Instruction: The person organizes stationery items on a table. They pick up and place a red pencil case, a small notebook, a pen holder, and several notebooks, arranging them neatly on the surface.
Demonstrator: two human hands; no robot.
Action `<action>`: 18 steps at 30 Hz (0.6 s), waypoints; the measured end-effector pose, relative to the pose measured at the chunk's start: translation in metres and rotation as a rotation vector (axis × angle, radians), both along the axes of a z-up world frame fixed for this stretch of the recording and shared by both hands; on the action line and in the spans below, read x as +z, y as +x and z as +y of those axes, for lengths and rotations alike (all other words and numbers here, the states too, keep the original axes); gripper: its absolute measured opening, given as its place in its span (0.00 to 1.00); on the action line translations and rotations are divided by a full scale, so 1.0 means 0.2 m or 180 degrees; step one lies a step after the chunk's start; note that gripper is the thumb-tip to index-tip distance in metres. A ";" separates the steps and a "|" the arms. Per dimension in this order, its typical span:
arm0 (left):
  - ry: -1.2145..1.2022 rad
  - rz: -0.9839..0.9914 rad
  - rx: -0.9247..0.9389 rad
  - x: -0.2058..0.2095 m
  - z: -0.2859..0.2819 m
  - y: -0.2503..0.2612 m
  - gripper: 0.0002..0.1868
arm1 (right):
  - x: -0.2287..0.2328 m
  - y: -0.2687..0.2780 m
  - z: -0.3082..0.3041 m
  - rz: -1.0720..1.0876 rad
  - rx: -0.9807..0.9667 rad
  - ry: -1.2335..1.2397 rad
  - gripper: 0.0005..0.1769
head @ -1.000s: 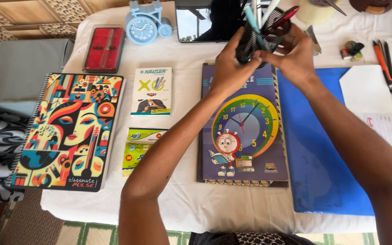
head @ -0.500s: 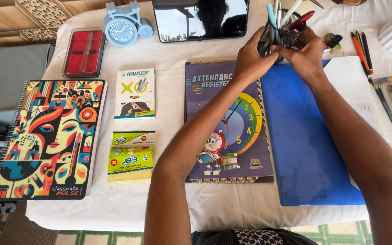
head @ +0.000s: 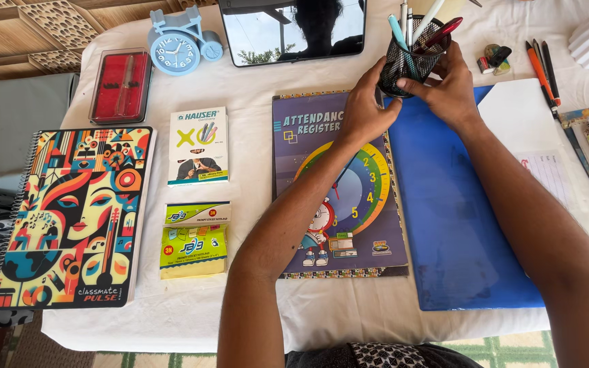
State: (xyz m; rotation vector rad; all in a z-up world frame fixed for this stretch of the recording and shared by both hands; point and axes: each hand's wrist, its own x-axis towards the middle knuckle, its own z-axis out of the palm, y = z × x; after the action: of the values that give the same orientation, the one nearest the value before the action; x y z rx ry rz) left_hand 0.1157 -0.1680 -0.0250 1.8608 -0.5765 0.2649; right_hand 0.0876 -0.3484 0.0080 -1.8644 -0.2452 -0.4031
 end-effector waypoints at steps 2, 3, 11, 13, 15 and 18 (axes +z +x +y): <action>0.0068 -0.0089 0.0001 -0.01 0.00 0.00 0.46 | -0.01 0.02 -0.03 0.0063 0.0048 -0.0089 0.40; 0.0091 -0.0120 -0.0001 -0.01 0.01 0.00 0.46 | -0.01 0.04 -0.06 0.0086 0.0068 -0.0134 0.41; 0.0231 -0.0130 -0.0022 -0.02 0.01 -0.01 0.47 | -0.04 0.26 -0.38 -0.0198 -0.0943 -0.1390 0.23; 0.0253 -0.0141 0.0001 -0.02 0.01 -0.01 0.47 | -0.06 0.33 -0.39 -0.0084 -0.0801 -0.1661 0.24; 0.0274 -0.0149 0.0003 -0.02 0.01 -0.01 0.47 | -0.11 0.39 -0.38 0.0052 -0.0622 -0.1826 0.22; 0.0290 -0.0121 0.0019 -0.02 0.00 -0.01 0.48 | -0.17 0.47 -0.37 -0.0510 -0.0385 -0.1670 0.32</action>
State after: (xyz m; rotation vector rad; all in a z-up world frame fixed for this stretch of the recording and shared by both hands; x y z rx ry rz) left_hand 0.1128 -0.1673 -0.0286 1.9490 -0.6179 0.2827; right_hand 0.1813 -0.4220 -0.0251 -2.3714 -0.3739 -0.6162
